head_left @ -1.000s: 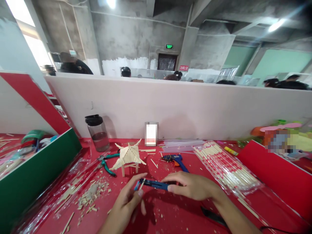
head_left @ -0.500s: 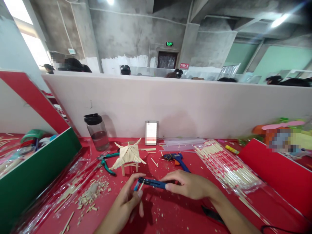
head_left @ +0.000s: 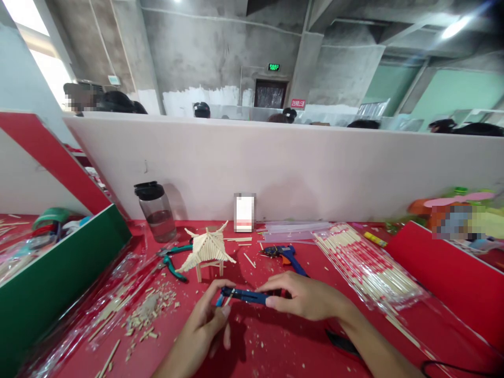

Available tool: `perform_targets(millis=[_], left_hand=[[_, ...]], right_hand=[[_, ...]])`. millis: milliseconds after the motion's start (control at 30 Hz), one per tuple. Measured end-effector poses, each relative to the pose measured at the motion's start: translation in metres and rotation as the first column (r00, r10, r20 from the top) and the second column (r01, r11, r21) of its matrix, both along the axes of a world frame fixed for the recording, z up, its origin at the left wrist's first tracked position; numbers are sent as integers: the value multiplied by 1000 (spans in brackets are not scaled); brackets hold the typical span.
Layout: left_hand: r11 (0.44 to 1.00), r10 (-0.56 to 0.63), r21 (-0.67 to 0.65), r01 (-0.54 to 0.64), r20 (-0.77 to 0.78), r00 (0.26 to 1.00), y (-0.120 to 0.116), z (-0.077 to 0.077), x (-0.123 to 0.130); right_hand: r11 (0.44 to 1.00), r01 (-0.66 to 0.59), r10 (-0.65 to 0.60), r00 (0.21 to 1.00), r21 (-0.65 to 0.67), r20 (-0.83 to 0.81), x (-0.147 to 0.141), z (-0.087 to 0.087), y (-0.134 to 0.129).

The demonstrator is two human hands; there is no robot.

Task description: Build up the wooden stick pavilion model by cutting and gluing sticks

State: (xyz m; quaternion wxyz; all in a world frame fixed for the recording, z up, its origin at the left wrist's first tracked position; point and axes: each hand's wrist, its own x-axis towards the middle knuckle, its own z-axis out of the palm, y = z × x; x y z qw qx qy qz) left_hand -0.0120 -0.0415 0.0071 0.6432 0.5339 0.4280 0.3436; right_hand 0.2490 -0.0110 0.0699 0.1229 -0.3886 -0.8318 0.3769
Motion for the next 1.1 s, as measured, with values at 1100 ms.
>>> perform_targets(millis=[1100], left_hand=[[1000,18,-7,-18,0,1000,0,0,-1]], right_hand=[[999,-19,18,1000,-26,-12,0,-1,3]])
